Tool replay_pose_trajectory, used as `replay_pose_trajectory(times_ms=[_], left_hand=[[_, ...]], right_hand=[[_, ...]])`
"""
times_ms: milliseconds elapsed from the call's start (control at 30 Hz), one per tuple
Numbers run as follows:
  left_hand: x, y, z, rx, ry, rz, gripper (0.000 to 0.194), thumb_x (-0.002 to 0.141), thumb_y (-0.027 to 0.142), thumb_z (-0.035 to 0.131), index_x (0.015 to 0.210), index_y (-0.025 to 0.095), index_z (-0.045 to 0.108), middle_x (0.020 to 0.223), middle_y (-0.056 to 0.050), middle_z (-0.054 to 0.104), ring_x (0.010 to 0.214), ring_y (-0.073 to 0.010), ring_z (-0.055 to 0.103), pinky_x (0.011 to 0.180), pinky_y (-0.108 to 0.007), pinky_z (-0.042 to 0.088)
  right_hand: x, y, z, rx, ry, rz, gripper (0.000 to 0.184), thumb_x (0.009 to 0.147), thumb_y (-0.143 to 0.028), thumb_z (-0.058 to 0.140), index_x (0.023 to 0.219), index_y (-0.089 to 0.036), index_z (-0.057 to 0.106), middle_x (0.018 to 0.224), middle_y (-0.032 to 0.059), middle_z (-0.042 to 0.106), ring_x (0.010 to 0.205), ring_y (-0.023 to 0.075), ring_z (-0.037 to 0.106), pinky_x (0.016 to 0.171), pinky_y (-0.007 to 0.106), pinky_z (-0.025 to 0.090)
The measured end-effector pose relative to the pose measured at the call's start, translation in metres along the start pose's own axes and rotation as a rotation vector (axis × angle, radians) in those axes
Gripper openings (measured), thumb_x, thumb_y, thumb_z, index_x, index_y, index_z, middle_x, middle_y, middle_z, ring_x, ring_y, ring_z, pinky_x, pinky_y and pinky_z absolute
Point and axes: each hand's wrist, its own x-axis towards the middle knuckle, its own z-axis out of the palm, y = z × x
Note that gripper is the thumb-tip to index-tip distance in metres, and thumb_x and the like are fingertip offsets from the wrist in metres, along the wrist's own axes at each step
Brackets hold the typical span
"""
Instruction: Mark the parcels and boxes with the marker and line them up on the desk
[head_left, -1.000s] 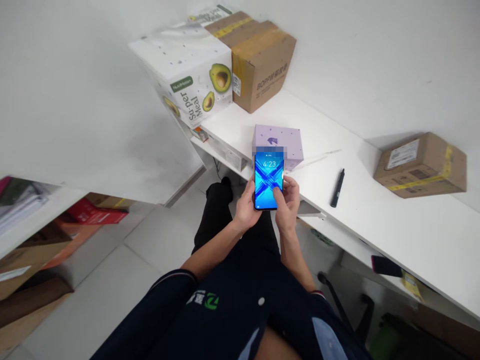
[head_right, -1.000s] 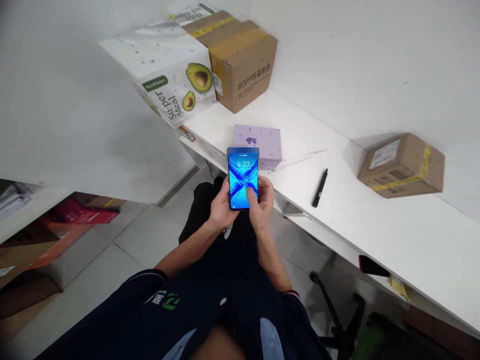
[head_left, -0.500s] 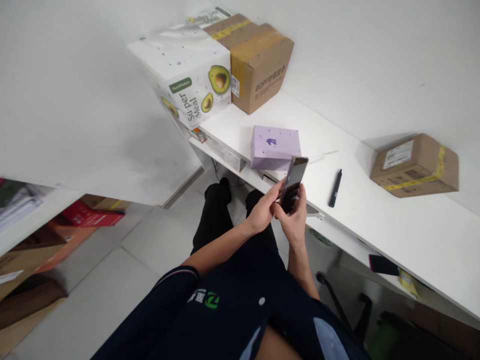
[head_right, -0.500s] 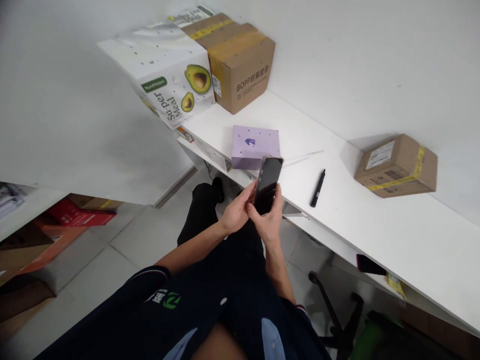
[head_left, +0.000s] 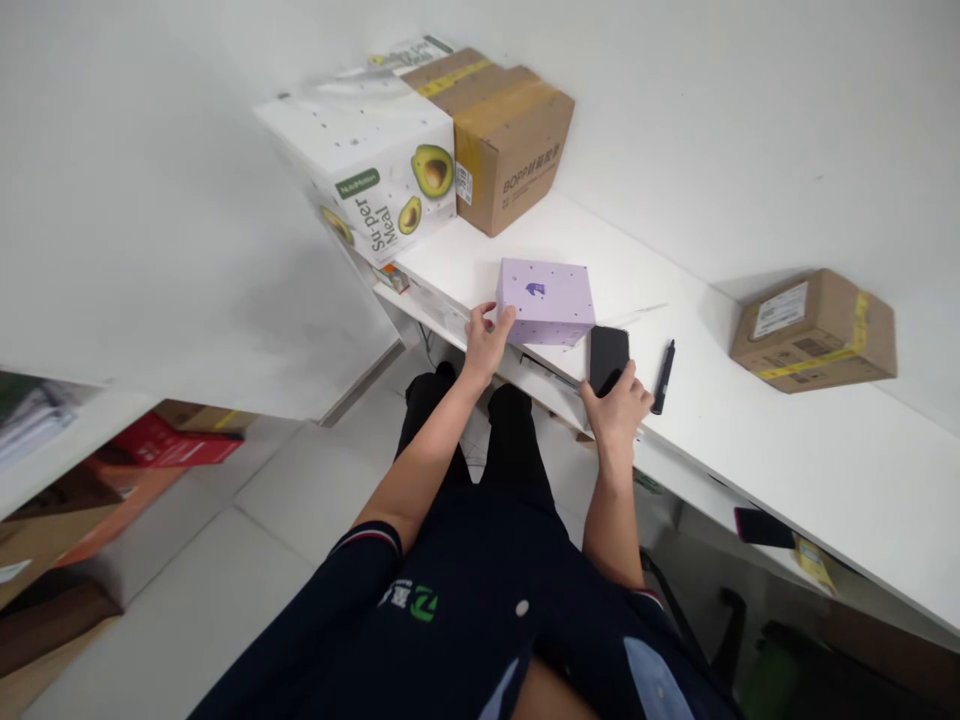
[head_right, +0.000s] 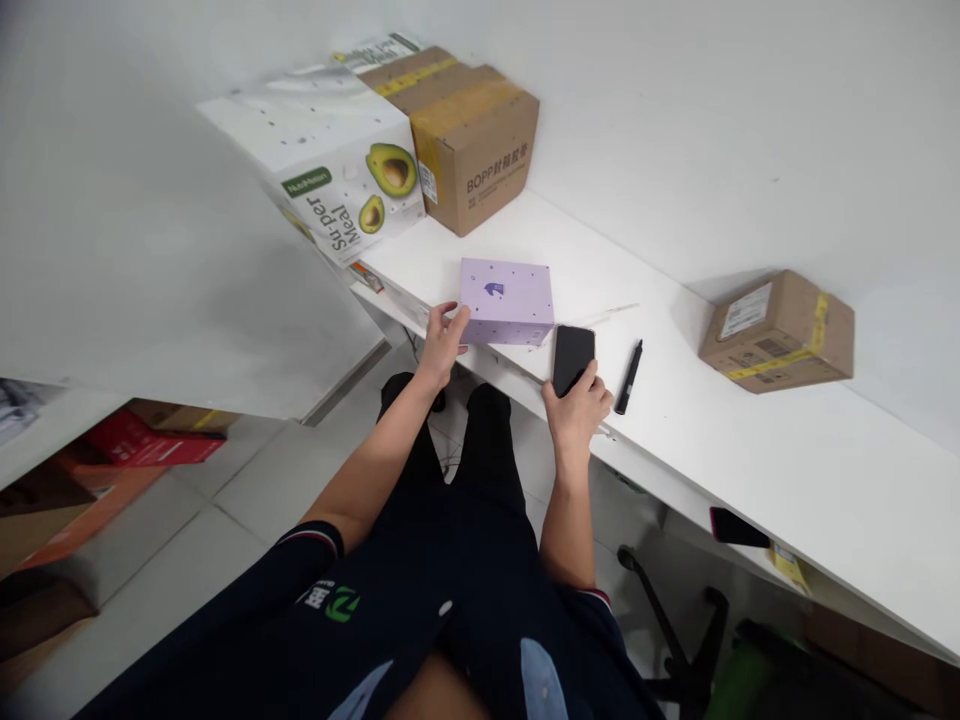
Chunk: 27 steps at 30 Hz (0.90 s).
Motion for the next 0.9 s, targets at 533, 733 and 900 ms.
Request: replay_pose_trajectory(times_ms=[533, 733, 900], left_hand=[[0.019, 0.035, -0.031, -0.157, -0.008, -0.200, 0.055, 0.084, 0.072, 0.059, 0.109, 0.024, 0.068, 0.085, -0.005, 0.061, 0.065, -0.0169, 0.059, 0.047, -0.024, 0.038], [0.012, 0.038, -0.031, -0.173, -0.079, -0.179, 0.062, 0.085, 0.077, 0.053, 0.118, 0.026, 0.066, 0.109, -0.009, 0.062, 0.072, -0.0181, 0.065, 0.058, -0.029, 0.048], [0.005, 0.027, -0.055, -0.173, -0.002, -0.158, 0.060, 0.085, 0.072, 0.055, 0.123, 0.026, 0.067, 0.123, -0.011, 0.059, 0.077, -0.0155, 0.068, 0.064, -0.028, 0.053]], right_hand=[[0.036, -0.056, -0.019, -0.088, 0.089, -1.033, 0.072, 0.089, -0.017, 0.067, 0.154, -0.034, 0.040, 0.158, 0.0132, 0.044, 0.146, 0.0363, 0.042, 0.117, 0.063, 0.040], [0.063, -0.042, -0.015, -0.012, 0.035, -0.991, 0.086, 0.084, -0.031, 0.071, 0.159, -0.020, 0.028, 0.157, 0.0218, 0.041, 0.130, 0.0370, 0.055, 0.100, 0.054, 0.056], [0.110, -0.008, -0.041, 0.283, 0.291, -0.504, 0.107, 0.075, -0.039, 0.074, 0.159, -0.017, 0.012, 0.152, 0.0231, 0.033, 0.142, 0.0381, 0.039, 0.097, 0.056, 0.056]])
